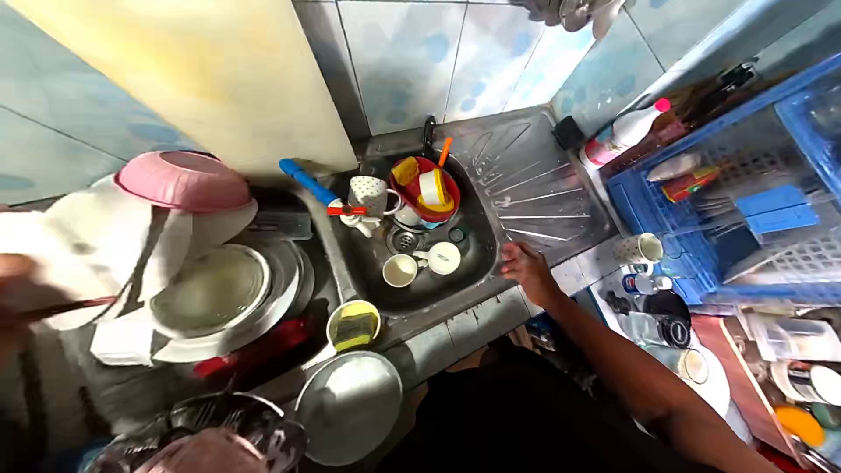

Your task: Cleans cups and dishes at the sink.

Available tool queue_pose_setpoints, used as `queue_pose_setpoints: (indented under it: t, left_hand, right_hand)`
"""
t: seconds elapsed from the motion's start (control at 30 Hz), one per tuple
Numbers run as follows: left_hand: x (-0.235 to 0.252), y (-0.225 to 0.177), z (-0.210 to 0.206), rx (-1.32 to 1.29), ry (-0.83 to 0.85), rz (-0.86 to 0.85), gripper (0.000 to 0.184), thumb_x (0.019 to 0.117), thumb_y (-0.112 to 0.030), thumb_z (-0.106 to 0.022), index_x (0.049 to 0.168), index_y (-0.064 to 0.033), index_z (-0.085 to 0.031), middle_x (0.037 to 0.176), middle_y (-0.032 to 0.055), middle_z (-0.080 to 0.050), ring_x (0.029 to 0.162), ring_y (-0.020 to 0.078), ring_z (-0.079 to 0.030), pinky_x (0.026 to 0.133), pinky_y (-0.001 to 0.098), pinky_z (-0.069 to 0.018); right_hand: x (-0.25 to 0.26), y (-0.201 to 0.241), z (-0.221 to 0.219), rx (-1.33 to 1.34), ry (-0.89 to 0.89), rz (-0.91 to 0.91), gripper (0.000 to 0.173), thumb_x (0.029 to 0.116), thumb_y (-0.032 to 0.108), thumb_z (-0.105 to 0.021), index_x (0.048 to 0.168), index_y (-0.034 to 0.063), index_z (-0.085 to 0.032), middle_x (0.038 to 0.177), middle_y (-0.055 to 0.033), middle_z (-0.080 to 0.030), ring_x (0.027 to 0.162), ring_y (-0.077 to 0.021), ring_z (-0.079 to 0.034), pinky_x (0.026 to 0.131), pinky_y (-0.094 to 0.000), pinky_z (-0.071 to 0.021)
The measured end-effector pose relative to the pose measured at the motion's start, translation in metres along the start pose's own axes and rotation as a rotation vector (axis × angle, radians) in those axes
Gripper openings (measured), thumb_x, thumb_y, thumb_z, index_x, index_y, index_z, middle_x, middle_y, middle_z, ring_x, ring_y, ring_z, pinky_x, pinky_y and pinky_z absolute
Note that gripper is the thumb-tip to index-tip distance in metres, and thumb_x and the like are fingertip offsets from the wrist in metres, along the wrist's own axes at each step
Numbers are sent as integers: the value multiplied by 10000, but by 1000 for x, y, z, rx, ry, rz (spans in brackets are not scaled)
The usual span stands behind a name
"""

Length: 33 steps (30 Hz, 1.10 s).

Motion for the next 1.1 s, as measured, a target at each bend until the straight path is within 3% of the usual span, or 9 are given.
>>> queue_pose_setpoints:
  t: [0.07,0.17,0.37,0.5,0.63,0.7,0.8,1.0,1.1]
  left_hand:
    - [-18,-8,-69,23,505,-260,183,1014,-181,-592,1177,-111,-637,985,-61,-695,817,27,-671,727,238,-596]
    - [-74,-50,-225,216,592,-349,195,934,-127,-684,1117,-70,-723,984,20,-733,781,88,-687,728,313,-617]
    - [-118,-32,-444,267,510,-443,240,844,-174,-827,1077,-140,-781,1179,65,-712,1118,224,-654,977,493,-547]
    - [-117,-6,-495,-138,238,-37,631,1028,-514,-539,1532,-145,-452,1504,92,-514,1313,228,-548,1052,479,-503]
    - [-147,18,-521,-189,346,399,243,1074,-124,-430,1097,19,-625,929,111,-626,823,157,-580,776,342,-521]
    - [-141,20,-540,-565,342,498,415,1132,-240,-240,1151,-19,-591,943,97,-621,806,163,-584,700,349,-525]
    - [-134,7,-564,-1018,507,435,954,872,-906,-121,1401,-235,-545,1293,20,-655,1176,164,-623,947,414,-556]
    - [-130,25,-521,-950,407,473,896,895,-885,-117,1158,-218,-654,1024,3,-713,930,111,-679,779,343,-589]
    - [-142,11,-511,-1038,647,494,1017,848,-926,-98,1444,-225,-531,1329,32,-656,1194,174,-629,978,412,-548]
  right_hand:
    - [-4,16,-36,195,279,-73,573,1103,441,-221,1390,44,-518,1144,-118,-684,970,-254,-695,876,-467,-586]
    - [-8,46,-82,334,658,-115,973,965,766,-4,1482,89,-475,1298,-159,-653,1146,-317,-663,937,-528,-565]
    - [10,69,-46,768,608,-221,710,995,729,-269,1286,188,-624,1136,-58,-707,1042,-206,-679,895,-444,-581]
    - [37,80,1,563,379,72,544,1102,443,-244,1390,140,-591,1287,-42,-680,1125,-174,-656,907,-395,-570]
    - [30,90,-11,-384,266,488,575,1066,358,-362,1593,132,-392,1662,-94,-340,1534,-260,-306,1233,-542,-282]
    - [47,96,-5,-494,222,511,486,1087,354,-395,1472,109,-563,1589,-132,-445,1488,-303,-383,1216,-555,-310]
    - [83,96,13,-494,143,408,442,1092,378,-409,1352,124,-662,1440,-122,-590,1323,-281,-565,1094,-551,-465]
    - [49,79,-28,-665,117,552,459,1082,380,-396,1276,100,-704,1551,-124,-477,1443,-334,-420,1174,-620,-326]
    - [81,95,-14,-734,95,437,546,1087,481,-371,1210,63,-700,1235,-171,-687,1178,-335,-648,1009,-611,-500]
Point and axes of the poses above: each hand's wrist, its own x-axis towards the middle knuckle, its own z-axis out of the back of the hand, y = z × x, the point moved 5 cm from there along x, towards the middle knuckle
